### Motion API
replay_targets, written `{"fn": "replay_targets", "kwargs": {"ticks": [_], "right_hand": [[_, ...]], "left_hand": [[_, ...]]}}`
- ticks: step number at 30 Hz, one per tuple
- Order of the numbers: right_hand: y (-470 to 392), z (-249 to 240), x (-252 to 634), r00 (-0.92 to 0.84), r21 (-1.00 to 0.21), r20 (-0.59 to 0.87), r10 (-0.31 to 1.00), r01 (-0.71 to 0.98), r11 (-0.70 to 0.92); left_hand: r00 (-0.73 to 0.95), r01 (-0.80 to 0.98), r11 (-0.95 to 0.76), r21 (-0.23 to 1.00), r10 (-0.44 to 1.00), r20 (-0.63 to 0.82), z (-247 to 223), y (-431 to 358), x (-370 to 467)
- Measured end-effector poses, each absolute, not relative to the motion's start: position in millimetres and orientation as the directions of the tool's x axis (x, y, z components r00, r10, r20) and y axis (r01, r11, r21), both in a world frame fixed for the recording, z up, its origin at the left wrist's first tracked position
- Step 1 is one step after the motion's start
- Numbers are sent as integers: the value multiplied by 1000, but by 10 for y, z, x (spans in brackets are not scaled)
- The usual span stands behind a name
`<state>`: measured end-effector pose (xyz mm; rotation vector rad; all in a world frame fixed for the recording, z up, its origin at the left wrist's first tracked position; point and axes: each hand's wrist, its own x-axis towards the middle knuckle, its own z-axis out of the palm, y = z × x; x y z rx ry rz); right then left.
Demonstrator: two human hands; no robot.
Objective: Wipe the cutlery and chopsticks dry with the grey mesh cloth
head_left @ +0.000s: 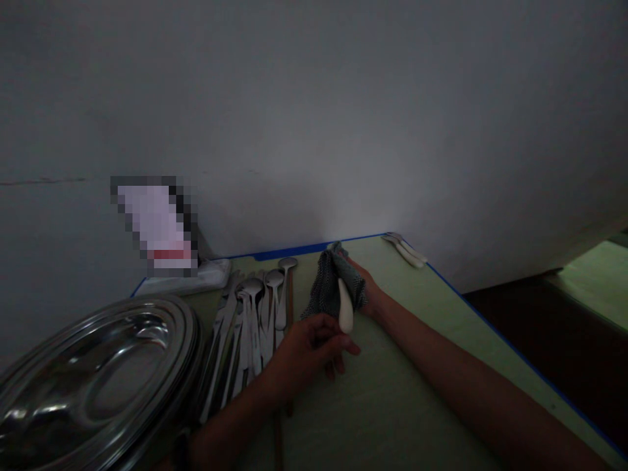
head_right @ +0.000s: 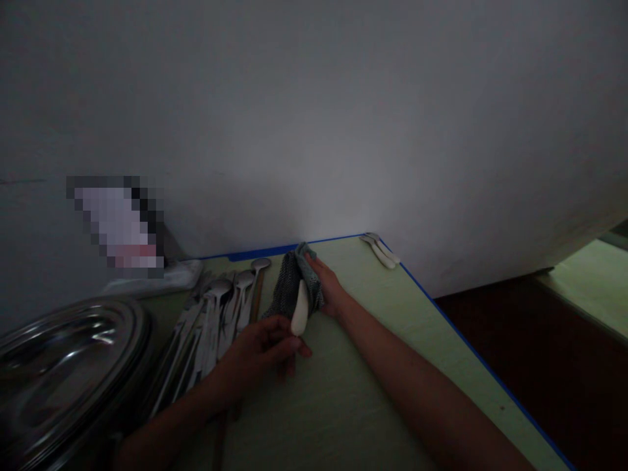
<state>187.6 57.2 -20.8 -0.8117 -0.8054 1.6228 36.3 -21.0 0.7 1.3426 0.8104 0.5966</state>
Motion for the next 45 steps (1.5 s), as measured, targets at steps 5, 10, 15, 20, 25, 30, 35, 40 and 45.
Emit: {"fn": "replay_targets", "kwargs": {"ticks": [5,10,15,20,25,30,35,40,45], "right_hand": [[589,-222,1888,-185,-790,-198,963,-551,-268],[577,-205,1879,-188,-765,-196,962,-585,-270],[563,-184,1876,-173,-778,-193,966,-572,-259],[575,-199,1879,-159,-804,-170,972,-549,-230],[570,-186,1877,-181,-798,-188,965,-545,-257],[569,-172,1873,-156,-798,-211,965,-542,-262],[571,-181,1869,-140,-806,-211,967,-535,-254],[572,-180,1866,-147,-798,-169,975,-560,-223],[556,-155,1861,-148,-772,-160,976,-597,-217]], "left_hand": [[607,45,177,983,777,-168,-15,-209,363],[607,52,176,983,776,-171,3,-205,365],[609,51,165,985,777,-161,2,-210,364],[613,44,157,987,776,-151,-9,-206,361],[610,55,158,986,776,-158,-14,-206,365],[600,69,150,986,784,-161,17,-219,371],[609,66,144,987,778,-154,29,-217,361],[616,65,133,989,774,-144,10,-214,357],[609,86,117,989,780,-146,32,-220,377]]}}
